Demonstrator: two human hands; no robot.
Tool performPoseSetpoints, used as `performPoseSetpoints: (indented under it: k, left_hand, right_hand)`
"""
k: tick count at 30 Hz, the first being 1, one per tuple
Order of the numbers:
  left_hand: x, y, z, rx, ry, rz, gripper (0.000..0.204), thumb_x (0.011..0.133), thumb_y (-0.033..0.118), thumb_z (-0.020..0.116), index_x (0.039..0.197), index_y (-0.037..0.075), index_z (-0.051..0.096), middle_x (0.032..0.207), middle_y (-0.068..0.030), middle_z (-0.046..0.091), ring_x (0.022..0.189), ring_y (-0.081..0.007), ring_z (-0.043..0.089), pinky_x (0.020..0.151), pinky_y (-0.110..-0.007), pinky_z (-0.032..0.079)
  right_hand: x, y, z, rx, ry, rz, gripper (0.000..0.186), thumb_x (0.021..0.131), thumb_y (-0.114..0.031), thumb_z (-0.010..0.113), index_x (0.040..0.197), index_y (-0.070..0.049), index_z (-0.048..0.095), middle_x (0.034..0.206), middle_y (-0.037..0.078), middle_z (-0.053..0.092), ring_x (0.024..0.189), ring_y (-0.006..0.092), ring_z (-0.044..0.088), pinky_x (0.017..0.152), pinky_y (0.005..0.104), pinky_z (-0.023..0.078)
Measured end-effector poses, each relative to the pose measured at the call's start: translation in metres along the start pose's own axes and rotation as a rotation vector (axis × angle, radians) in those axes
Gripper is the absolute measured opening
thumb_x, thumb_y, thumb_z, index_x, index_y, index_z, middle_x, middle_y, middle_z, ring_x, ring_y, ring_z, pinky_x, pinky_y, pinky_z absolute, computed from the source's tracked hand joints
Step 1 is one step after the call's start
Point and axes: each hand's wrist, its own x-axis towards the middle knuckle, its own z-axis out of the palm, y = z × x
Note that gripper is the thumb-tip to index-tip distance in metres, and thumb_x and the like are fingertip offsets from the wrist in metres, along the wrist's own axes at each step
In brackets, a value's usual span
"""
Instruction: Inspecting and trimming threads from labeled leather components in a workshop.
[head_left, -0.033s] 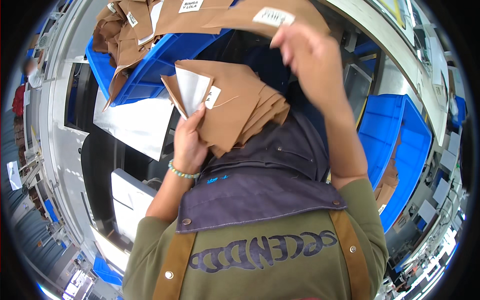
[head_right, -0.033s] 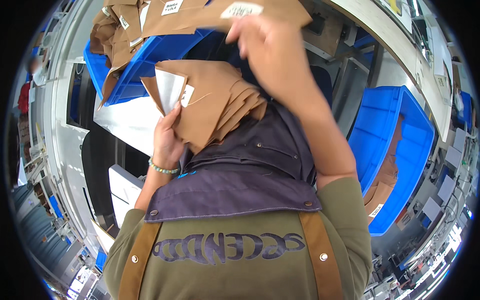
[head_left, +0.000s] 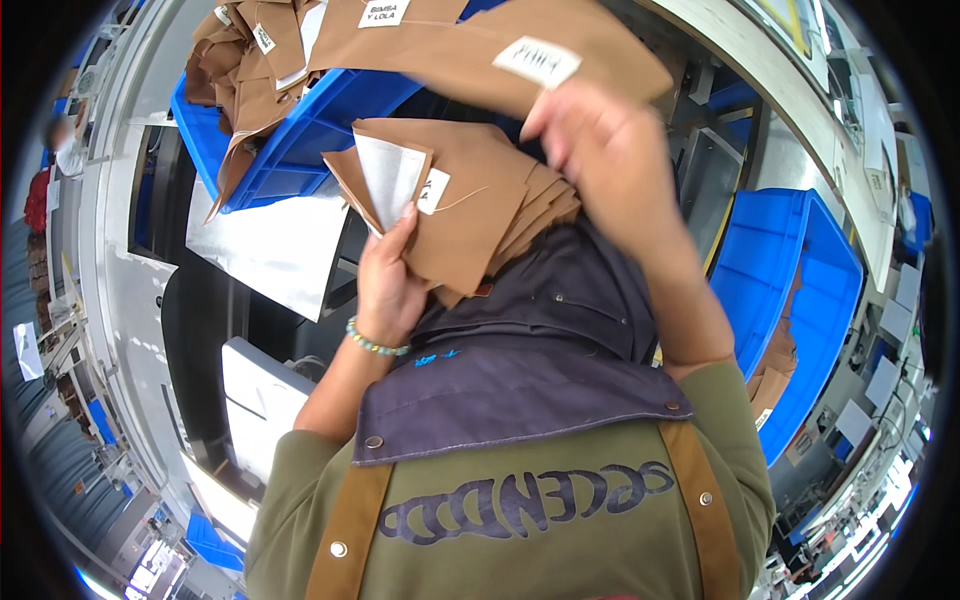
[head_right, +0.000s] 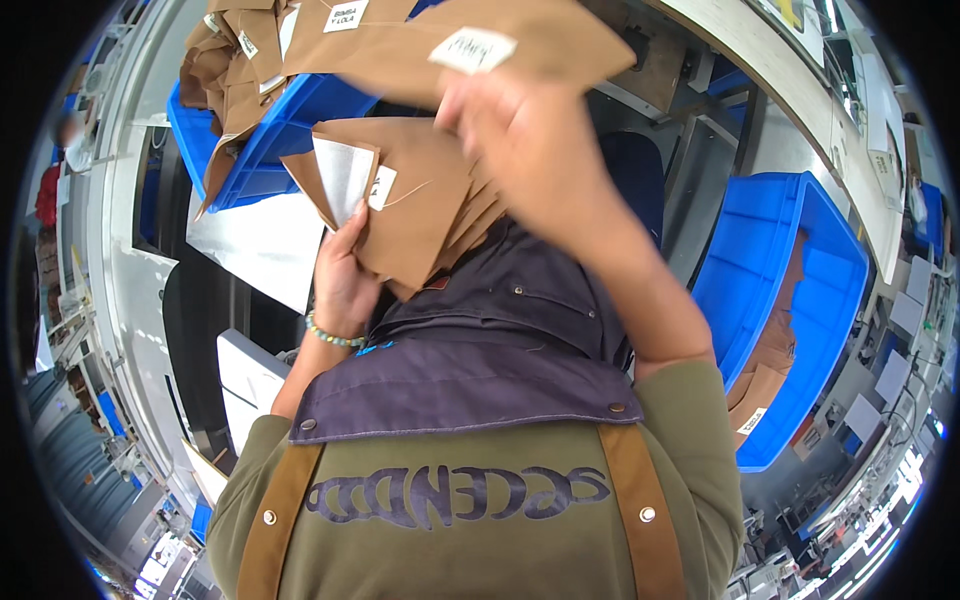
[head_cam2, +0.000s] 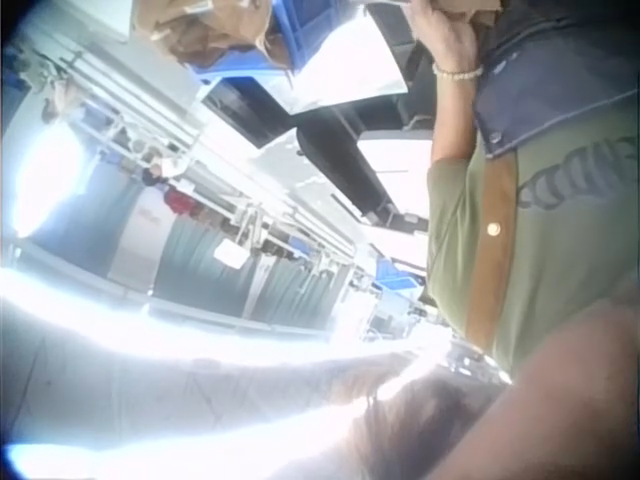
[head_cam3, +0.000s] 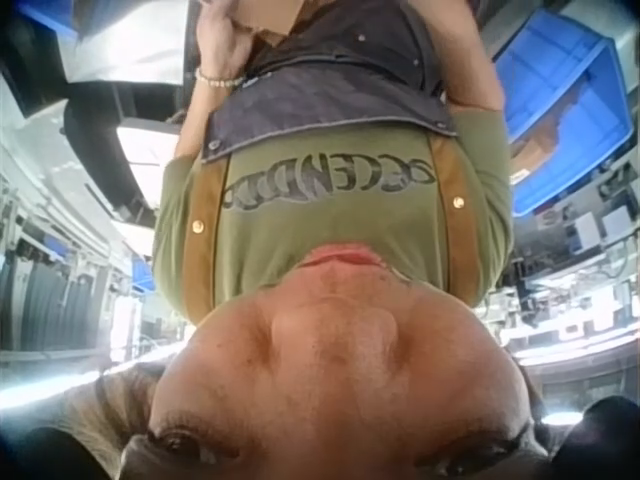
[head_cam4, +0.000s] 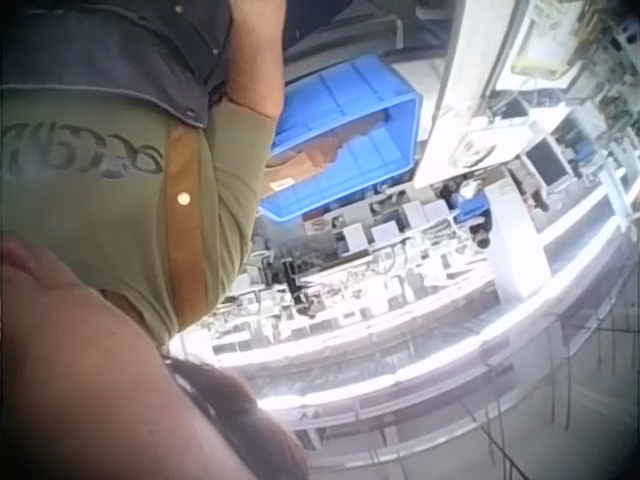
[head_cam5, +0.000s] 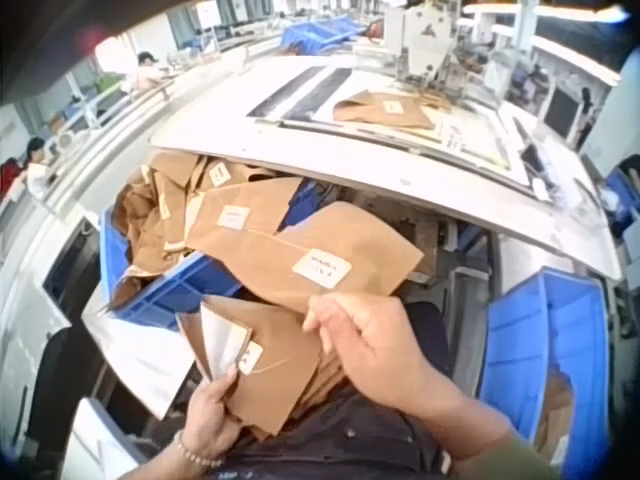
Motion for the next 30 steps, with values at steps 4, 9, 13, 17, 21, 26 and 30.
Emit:
performPoseSetpoints:
  k: [4,9,13,17,21,26,30]
  left_hand:
    - [0.003,-0.017,0.025,-0.163,-0.131,0.001,0.041,0.106,0.033,0.046,0.134,0.003,0.054,0.128,-0.0069,0.063,0.119,-0.0205,0.059,0.101,-0.036,0.049]
    - [-0.002,-0.012,0.026,-0.151,-0.140,0.000,0.039,0.103,0.030,0.053,0.132,0.004,0.053,0.122,-0.0069,0.064,0.112,-0.0187,0.063,0.097,-0.033,0.051]
    - [0.000,-0.004,0.008,0.171,-0.112,0.054,0.029,0.098,0.010,0.062,0.125,0.000,0.058,0.111,-0.0089,0.069,0.097,-0.0142,0.067,0.083,-0.029,0.055]
    - [-0.008,-0.003,0.003,0.340,-0.082,0.180,0.028,0.097,0.010,0.063,0.124,0.000,0.061,0.108,-0.0080,0.070,0.090,-0.0119,0.067,0.075,-0.025,0.055]
    - [-0.012,0.022,-0.011,0.519,-0.048,0.131,0.027,0.095,0.012,0.066,0.120,0.001,0.064,0.100,-0.0062,0.071,0.081,-0.0106,0.068,0.067,-0.024,0.053]
    - [-0.006,0.065,-0.035,0.505,0.028,0.190,0.026,0.092,0.007,0.067,0.117,-0.002,0.065,0.103,-0.0078,0.072,0.089,-0.0125,0.068,0.079,-0.027,0.054]
    - [-0.002,0.076,-0.040,0.565,-0.024,0.191,0.025,0.092,0.005,0.066,0.117,-0.003,0.066,0.105,-0.0077,0.072,0.092,-0.0118,0.067,0.083,-0.027,0.052]
  right_hand:
    - [-0.055,0.025,0.053,-0.089,-0.201,-0.099,0.022,0.099,-0.016,0.055,0.091,0.003,0.063,0.078,0.015,0.062,0.070,0.0332,0.061,0.066,0.0403,0.049]
    - [-0.058,0.038,0.075,-0.090,-0.431,-0.061,0.026,0.098,-0.020,0.055,0.085,0.001,0.061,0.086,0.019,0.065,0.083,0.0375,0.064,0.071,0.0446,0.050]
    - [-0.018,0.024,0.047,0.223,-0.454,-0.288,0.031,0.103,-0.029,0.050,0.101,-0.001,0.064,0.082,0.008,0.062,0.067,0.0215,0.058,0.067,0.0331,0.048]
    - [0.042,0.025,0.029,0.165,-0.279,-0.153,0.036,0.106,-0.024,0.044,0.109,0.003,0.067,0.101,0.008,0.071,0.067,0.0108,0.058,0.069,0.0287,0.050]
    - [0.065,0.057,0.037,0.041,-0.536,-0.178,0.035,0.101,-0.029,0.049,0.109,-0.003,0.070,0.097,0.016,0.072,0.087,0.0272,0.066,0.082,0.0369,0.051]
    - [0.072,0.075,0.008,-0.638,-0.519,-0.258,0.033,0.099,-0.034,0.054,0.102,-0.004,0.067,0.098,0.013,0.068,0.091,0.0328,0.064,0.078,0.0407,0.050]
    - [0.069,0.086,0.004,-0.734,-0.404,-0.526,0.027,0.098,-0.032,0.058,0.099,-0.005,0.063,0.096,0.007,0.065,0.089,0.0297,0.065,0.076,0.0402,0.051]
